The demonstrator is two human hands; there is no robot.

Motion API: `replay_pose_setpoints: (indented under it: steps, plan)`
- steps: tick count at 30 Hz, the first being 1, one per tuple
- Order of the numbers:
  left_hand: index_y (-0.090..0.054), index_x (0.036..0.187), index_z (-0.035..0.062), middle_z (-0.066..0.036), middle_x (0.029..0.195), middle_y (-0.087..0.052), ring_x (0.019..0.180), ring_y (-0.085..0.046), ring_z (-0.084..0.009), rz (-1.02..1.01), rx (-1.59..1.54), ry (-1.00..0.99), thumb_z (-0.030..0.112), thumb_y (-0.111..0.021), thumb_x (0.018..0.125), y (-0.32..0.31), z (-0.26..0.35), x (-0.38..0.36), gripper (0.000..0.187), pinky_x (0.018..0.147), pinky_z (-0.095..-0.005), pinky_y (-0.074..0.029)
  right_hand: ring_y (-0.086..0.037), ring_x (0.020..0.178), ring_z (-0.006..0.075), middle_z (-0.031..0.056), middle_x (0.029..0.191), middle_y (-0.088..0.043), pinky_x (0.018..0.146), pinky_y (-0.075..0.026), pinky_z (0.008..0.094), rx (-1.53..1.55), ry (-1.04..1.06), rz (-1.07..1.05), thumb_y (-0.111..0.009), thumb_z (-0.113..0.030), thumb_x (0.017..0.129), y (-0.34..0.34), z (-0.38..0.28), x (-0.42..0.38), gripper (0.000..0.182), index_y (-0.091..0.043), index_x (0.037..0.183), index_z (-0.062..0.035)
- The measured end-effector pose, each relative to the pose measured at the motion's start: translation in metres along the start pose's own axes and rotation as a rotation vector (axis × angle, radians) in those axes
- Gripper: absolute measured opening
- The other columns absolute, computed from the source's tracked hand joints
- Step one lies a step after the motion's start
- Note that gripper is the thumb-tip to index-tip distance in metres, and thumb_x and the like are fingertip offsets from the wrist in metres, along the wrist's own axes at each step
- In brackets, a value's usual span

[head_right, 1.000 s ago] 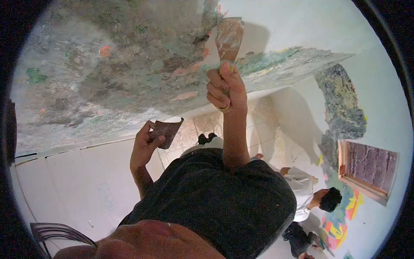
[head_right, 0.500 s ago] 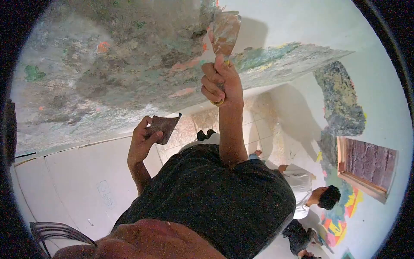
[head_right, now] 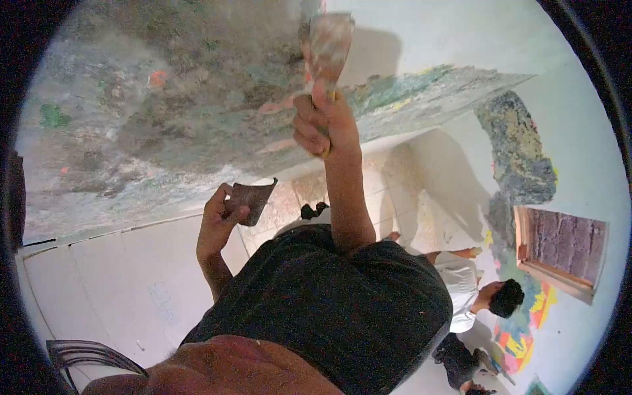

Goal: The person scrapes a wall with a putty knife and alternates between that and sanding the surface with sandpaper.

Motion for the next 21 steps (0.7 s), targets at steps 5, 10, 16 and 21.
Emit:
replay_pose_setpoints:
  steps: [5,10,16,21]
  plan:
    - [-0.047,0.101,0.0037,-0.008,0.089,-0.069,0.081,-0.062,-0.0087,0.055,-0.017,0.001,-0.001,-0.065,0.090,0.002,-0.005,-0.005,0.022,0.073,-0.0254,-0.050,-0.028,0.034,0.0062,-0.0029,0.060,-0.034,0.028,-0.028,0.0207,-0.013,-0.002,-0.006,-0.038,-0.032,0.106,-0.016,-0.015,0.005,0.054,-0.017,0.155,-0.0280]
    - [-0.048,0.102,0.0037,-0.009,0.092,-0.070,0.081,-0.062,-0.0089,0.038,0.018,-0.017,0.000,-0.066,0.089,0.007,0.000,0.004,0.022,0.073,-0.0265,-0.051,-0.029,0.034,0.0060,-0.0029,0.059,-0.034,0.028,-0.029,0.0208,-0.029,0.019,0.042,-0.035,-0.033,0.106,-0.005,-0.006,-0.007,0.052,-0.017,0.155,-0.0256]
    - [-0.048,0.102,0.0036,-0.007,0.089,-0.069,0.081,-0.062,-0.0088,-0.016,0.001,-0.020,0.002,-0.066,0.090,-0.003,-0.005,-0.001,0.022,0.072,-0.0273,-0.052,-0.031,0.033,0.0050,-0.0045,0.056,-0.034,0.028,-0.029,0.0210,-0.066,0.004,0.121,-0.045,-0.032,0.104,-0.006,-0.005,-0.009,0.053,-0.024,0.152,-0.0236]
    - [-0.047,0.101,0.0040,-0.008,0.087,-0.068,0.080,-0.063,-0.0088,-0.027,0.016,0.018,0.002,-0.067,0.090,-0.002,-0.004,0.003,0.023,0.070,-0.0268,-0.052,-0.029,0.034,0.0066,-0.0026,0.059,-0.033,0.029,-0.030,0.0209,-0.040,-0.004,-0.009,-0.035,-0.032,0.107,-0.003,-0.008,0.000,0.053,-0.016,0.155,-0.0230]
Point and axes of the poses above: each hand's wrist, its own x-axis towards the middle knuckle, its own y-axis out of the back of the hand, z = x × y, the point moved 3 cm from there along x, towards the middle knuckle
